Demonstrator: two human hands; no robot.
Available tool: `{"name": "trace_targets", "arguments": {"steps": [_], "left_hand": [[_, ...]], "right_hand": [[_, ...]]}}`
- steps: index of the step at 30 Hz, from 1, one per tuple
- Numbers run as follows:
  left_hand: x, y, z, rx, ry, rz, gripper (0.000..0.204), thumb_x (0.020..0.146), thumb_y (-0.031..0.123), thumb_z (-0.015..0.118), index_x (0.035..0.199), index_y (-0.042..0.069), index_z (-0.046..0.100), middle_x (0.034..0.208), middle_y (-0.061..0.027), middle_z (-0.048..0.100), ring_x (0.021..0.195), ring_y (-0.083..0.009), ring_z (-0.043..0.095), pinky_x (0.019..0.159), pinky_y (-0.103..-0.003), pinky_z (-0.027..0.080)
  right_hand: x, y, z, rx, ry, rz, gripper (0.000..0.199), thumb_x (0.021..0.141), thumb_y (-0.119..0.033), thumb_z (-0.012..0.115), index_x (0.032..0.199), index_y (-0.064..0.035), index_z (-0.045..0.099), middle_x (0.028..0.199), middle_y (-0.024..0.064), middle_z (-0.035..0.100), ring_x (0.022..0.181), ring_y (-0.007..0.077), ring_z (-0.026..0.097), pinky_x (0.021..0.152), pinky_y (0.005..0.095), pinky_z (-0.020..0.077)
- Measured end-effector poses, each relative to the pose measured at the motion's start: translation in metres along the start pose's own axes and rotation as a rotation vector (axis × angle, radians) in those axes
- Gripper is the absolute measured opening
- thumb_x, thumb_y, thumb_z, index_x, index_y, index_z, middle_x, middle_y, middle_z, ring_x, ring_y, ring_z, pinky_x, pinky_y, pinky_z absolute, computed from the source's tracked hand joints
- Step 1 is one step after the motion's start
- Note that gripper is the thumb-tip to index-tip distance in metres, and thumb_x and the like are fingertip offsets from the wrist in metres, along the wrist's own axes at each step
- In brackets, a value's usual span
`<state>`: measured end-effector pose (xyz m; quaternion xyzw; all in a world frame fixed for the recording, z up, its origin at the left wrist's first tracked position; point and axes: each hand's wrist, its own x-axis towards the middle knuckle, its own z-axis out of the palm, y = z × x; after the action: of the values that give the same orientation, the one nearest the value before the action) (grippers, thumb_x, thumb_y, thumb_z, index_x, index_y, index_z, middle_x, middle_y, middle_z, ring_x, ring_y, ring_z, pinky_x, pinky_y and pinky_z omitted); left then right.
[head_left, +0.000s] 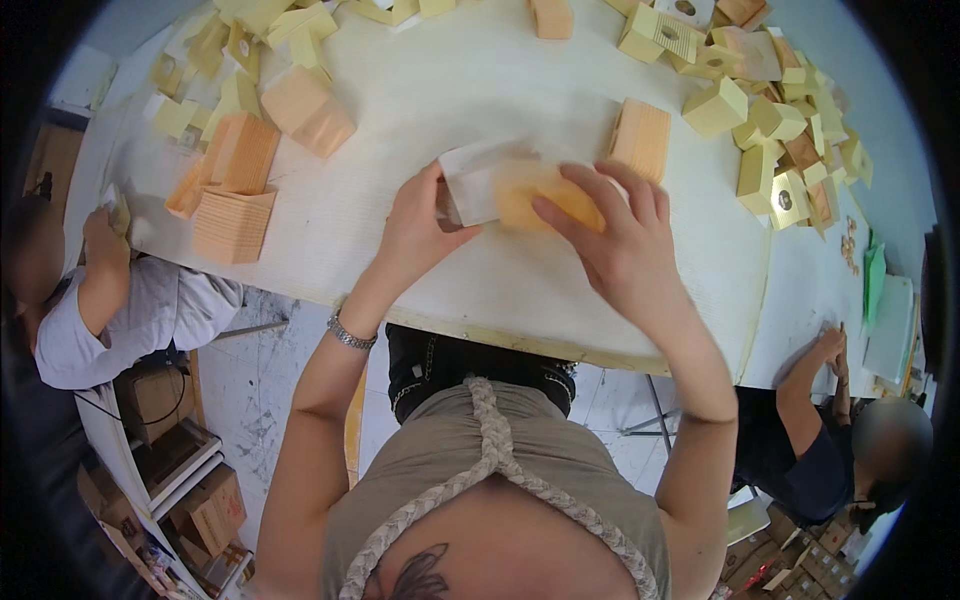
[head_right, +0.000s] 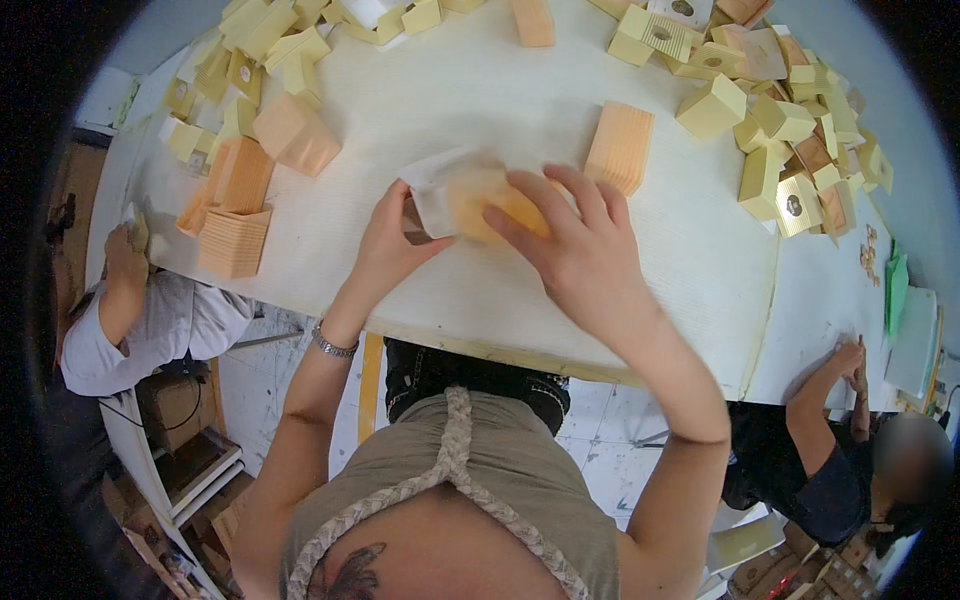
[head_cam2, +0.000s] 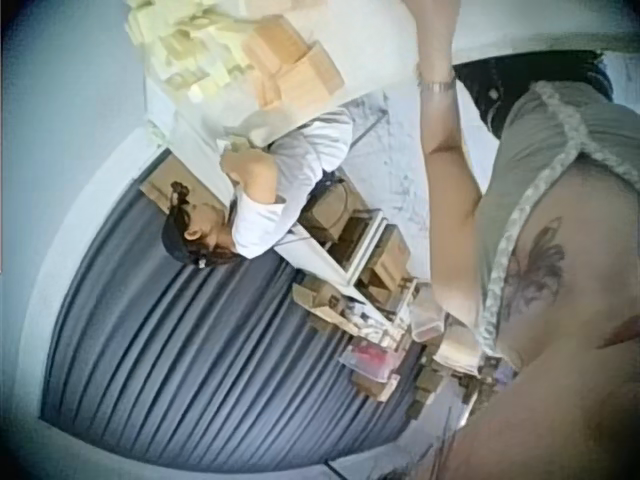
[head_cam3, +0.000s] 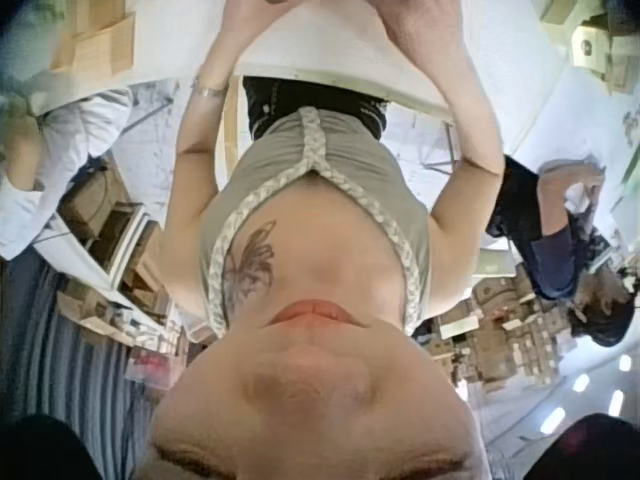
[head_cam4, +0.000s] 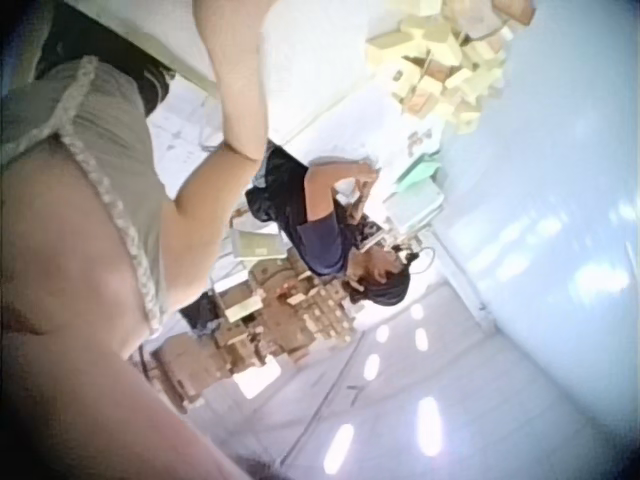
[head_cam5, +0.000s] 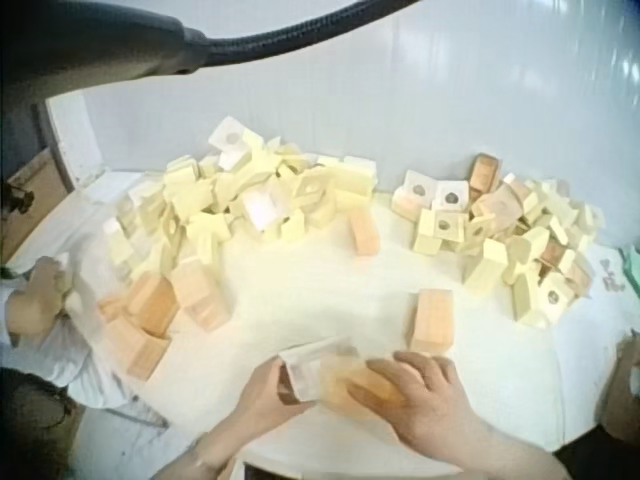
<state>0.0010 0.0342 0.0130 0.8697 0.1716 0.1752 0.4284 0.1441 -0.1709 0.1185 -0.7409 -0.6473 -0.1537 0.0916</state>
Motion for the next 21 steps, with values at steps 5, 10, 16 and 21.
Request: {"name": "trace_targets", "arguments": {"steps": [5, 10, 16, 21], "left_hand": [[0.004, 0.005, -0.004, -0.084, -0.067, -0.024, 0.086, 0.065, 0.011, 0.085, 0.139, 0.005, 0.041, 0.118, -0.0147, 0.06, 0.109, -0.0319, 0.058, 0.091, -0.039, 0.049], [0.002, -0.008, -0.005, -0.1, -0.052, -0.045, 0.088, 0.065, 0.012, 0.086, 0.141, 0.006, 0.041, 0.121, -0.0141, 0.06, 0.11, -0.0313, 0.058, 0.092, -0.038, 0.049], [0.001, -0.008, -0.003, -0.027, -0.058, -0.059, 0.085, 0.064, 0.014, 0.086, 0.138, 0.005, 0.043, 0.116, -0.0143, 0.061, 0.105, -0.031, 0.06, 0.088, -0.038, 0.051], [0.003, -0.003, -0.002, -0.008, -0.049, -0.048, 0.077, 0.065, 0.016, 0.086, 0.13, 0.003, 0.047, 0.112, -0.0143, 0.062, 0.101, -0.0307, 0.061, 0.085, -0.038, 0.051]], "right_hand": [[0.031, 0.016, 0.05, 0.257, -0.122, -0.13, 0.039, 0.078, -0.013, 0.071, 0.116, -0.0197, 0.07, 0.132, 0.0081, 0.054, 0.118, 0.0297, 0.05, 0.094, 0.0413, 0.043], [0.022, 0.01, 0.077, 0.242, -0.048, -0.141, 0.039, 0.078, -0.016, 0.07, 0.114, -0.0036, 0.067, 0.137, 0.0165, 0.049, 0.123, 0.03, 0.049, 0.091, 0.0402, 0.0483], [0.022, 0.028, 0.059, 0.044, -0.058, -0.283, 0.032, 0.077, -0.008, 0.064, 0.107, 0.0027, 0.067, 0.124, 0.0174, 0.062, 0.105, 0.0253, 0.062, 0.083, 0.0337, 0.0502], [0.008, 0.021, 0.07, 0.189, 0.049, -0.175, 0.028, 0.072, -0.007, 0.067, 0.099, 0.0002, 0.069, 0.111, 0.0148, 0.069, 0.09, 0.0212, 0.065, 0.075, 0.0334, 0.0505]]}}
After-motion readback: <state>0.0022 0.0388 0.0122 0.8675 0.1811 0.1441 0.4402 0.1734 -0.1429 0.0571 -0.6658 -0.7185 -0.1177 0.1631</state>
